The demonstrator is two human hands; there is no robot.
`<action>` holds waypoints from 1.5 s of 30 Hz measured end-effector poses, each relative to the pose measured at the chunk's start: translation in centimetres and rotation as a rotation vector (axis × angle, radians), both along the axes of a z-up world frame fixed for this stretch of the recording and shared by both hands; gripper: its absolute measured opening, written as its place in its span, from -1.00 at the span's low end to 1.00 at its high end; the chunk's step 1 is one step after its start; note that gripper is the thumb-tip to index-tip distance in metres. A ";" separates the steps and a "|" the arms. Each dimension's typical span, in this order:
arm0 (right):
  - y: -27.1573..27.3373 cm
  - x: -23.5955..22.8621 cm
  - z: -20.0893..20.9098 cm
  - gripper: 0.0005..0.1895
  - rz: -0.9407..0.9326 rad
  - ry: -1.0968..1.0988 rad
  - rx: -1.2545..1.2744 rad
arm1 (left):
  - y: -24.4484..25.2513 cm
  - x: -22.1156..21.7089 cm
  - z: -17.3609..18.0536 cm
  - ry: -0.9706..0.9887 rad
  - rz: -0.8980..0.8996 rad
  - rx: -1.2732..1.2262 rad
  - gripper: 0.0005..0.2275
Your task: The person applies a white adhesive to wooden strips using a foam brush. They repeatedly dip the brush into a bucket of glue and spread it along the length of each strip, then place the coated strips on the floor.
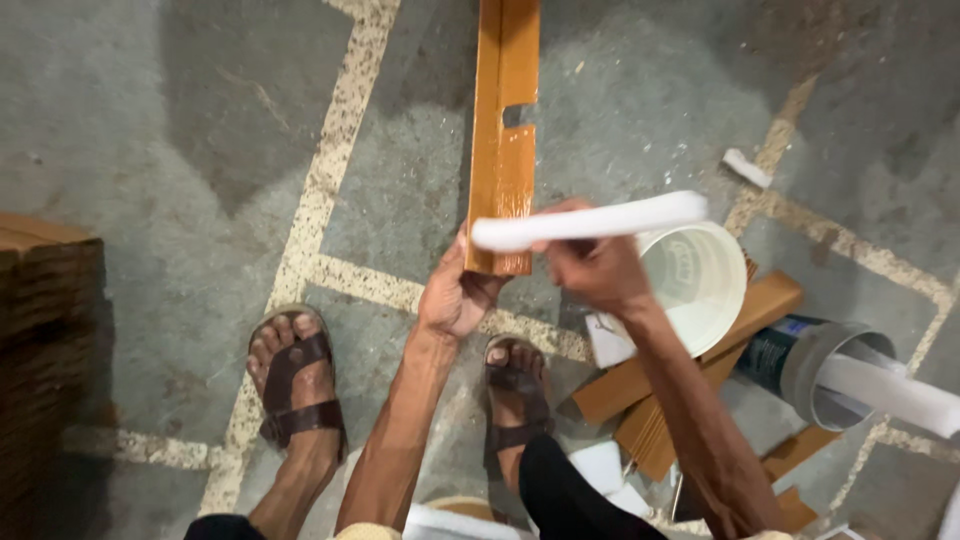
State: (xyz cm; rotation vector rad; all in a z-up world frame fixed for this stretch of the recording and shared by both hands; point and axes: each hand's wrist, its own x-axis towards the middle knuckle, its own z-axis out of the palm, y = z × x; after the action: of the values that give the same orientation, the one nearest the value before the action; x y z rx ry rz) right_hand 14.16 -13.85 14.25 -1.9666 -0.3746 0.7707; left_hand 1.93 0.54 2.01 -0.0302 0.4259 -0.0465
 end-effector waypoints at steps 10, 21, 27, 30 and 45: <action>-4.1 -3.7 5.0 -0.86 -0.341 0.270 0.037 | 2.4 -0.4 1.0 0.032 -0.062 0.234 -0.47; -12.1 -5.0 5.3 -0.81 -0.609 0.127 0.261 | 0.6 13.8 -1.8 -0.130 -0.201 0.389 -0.48; -17.2 -4.0 6.2 -0.80 -0.707 -0.007 0.423 | -3.8 30.2 0.5 -0.271 -0.265 0.517 -0.44; -19.3 -2.7 7.3 -0.89 -0.779 -0.123 0.394 | -5.5 33.4 3.1 -0.242 -0.478 0.765 -0.40; -30.5 -2.5 8.9 -0.87 -1.073 -0.269 0.724 | -18.7 -0.6 4.0 -0.533 0.304 1.545 -0.74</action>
State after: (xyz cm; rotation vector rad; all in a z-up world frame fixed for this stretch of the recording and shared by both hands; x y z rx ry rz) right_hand 11.70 -44.34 23.10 -1.2736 0.2467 -0.3047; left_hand 1.36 -18.20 6.04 1.4081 -0.1659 0.5700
